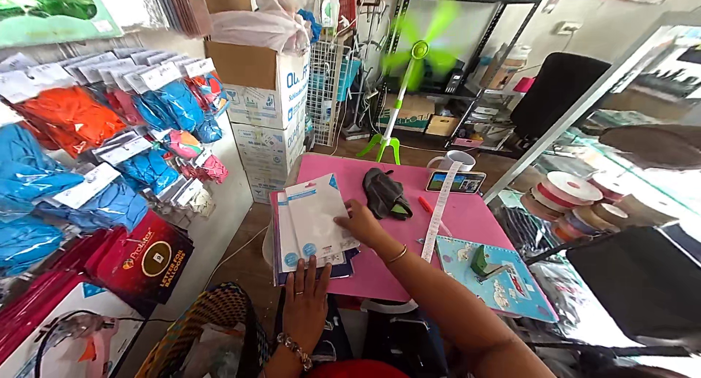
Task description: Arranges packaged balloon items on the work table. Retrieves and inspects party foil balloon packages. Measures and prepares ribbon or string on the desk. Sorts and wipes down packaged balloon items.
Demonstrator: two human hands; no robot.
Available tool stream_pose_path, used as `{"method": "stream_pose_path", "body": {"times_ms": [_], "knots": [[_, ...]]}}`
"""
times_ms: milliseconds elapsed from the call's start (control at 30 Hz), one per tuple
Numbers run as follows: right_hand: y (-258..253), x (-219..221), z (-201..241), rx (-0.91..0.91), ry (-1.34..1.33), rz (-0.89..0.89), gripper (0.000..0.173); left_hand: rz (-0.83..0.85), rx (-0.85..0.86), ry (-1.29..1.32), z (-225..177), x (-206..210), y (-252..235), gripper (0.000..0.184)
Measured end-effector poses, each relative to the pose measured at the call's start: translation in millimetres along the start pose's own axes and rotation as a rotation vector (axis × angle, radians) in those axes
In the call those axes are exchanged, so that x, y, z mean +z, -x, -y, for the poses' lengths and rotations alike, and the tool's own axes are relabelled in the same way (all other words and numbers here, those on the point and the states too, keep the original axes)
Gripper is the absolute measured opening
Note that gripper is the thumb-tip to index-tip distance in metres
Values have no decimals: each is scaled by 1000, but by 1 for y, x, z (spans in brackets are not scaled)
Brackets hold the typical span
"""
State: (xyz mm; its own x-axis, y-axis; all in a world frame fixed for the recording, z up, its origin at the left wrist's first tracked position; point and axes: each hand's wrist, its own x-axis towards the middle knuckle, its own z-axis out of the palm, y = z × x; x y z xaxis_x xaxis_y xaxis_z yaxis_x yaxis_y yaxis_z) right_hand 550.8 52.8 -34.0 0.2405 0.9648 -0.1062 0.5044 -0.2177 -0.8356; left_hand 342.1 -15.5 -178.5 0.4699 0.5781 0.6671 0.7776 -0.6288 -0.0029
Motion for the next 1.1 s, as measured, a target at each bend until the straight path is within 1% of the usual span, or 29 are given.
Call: {"method": "stream_pose_path", "body": {"times_ms": [67,133,233,300,333,367,400,467,500,567,600,667,733,833,900,1000,1100], "knots": [[-12,-16,3,3,5,-74,46,-14,1,-14,1,1,-1,66],[-32,-34,1,13,-15,-198,45,-20,14,-34,2,2,-1,65],[-69,-58,-13,83,-127,-353,44,-19,20,-48,3,1,-2,67],[-90,-70,-27,144,-184,-408,40,-6,12,-41,2,0,-2,70],[-97,-75,-32,170,-144,-415,38,9,10,-39,2,-1,-2,72],[-99,-81,-34,185,-37,-412,39,19,12,-38,2,-2,-2,73],[-97,-85,-34,186,124,-410,41,19,15,-39,3,-2,-2,72],[-85,-90,-39,138,418,-383,47,12,22,-49,4,-2,-1,68],[-78,-90,-49,96,511,-339,53,13,27,-51,4,-2,-1,67],[-67,-86,-72,66,600,-213,66,17,38,-51,5,-5,-1,67],[-62,-82,-81,57,632,-212,66,20,37,-50,4,-6,-1,67],[-53,-80,-87,17,641,-284,60,16,24,-41,2,-6,-1,64],[-45,-83,-82,52,603,-278,61,-7,12,-27,0,-6,0,57],[-27,-98,-63,182,533,-244,59,-26,1,4,-2,-5,2,54],[-8,-109,-42,222,544,-309,56,-23,-10,-1,-4,-6,2,54],[23,-123,-6,156,592,-445,58,-13,-18,-7,-4,-7,0,54],[53,-118,31,-7,613,-553,55,-17,-2,1,-3,-7,-1,53]]}}
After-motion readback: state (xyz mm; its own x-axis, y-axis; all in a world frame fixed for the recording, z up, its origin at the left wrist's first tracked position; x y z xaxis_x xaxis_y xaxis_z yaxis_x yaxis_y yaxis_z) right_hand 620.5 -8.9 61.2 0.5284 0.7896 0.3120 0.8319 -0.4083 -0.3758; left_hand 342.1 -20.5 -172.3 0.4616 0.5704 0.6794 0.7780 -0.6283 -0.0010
